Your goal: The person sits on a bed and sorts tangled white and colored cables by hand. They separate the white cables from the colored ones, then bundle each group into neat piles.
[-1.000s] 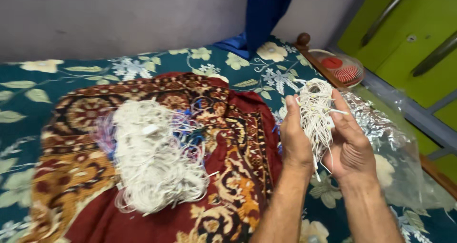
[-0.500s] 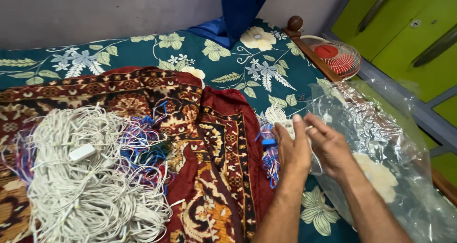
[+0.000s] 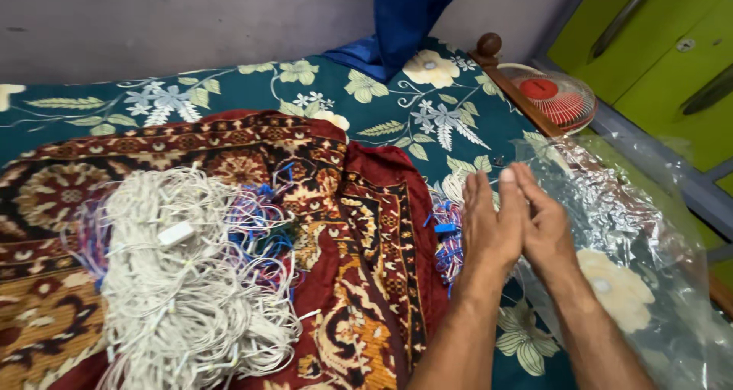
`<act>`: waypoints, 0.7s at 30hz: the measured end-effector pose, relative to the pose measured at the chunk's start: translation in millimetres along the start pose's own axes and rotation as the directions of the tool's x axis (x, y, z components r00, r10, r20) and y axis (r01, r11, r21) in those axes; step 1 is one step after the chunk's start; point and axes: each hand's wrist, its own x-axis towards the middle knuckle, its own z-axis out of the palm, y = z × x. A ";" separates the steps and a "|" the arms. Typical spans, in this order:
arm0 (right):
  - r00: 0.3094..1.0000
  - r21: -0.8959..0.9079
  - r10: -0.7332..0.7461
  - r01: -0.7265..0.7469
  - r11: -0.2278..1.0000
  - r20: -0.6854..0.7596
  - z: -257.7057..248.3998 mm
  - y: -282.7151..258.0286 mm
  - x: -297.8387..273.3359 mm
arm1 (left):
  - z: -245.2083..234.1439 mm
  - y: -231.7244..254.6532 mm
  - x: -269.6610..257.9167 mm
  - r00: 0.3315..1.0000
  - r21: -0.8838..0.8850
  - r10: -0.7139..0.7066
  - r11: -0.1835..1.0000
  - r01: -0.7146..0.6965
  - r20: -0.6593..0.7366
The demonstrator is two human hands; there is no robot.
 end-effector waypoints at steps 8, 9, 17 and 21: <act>0.987 -0.498 -0.147 0.163 0.852 0.071 -19.0 -48.3 3.8 | -29.5 19.5 14.9 0.910 0.604 0.369 0.686 -0.405 0.190; 0.984 -0.527 -0.152 0.177 0.831 0.091 -22.6 -52.2 3.4 | -30.0 22.6 13.9 0.895 0.622 0.392 0.653 -0.433 0.211; 0.967 -0.533 -0.225 0.252 0.808 0.117 -15.3 -100.8 1.6 | -63.2 58.3 -6.2 0.822 0.626 0.515 0.564 -0.538 0.242; 0.955 -0.502 -0.282 0.289 0.815 0.093 -7.3 -141.9 -0.5 | -89.8 85.4 -22.2 0.785 0.638 0.579 0.523 -0.565 0.221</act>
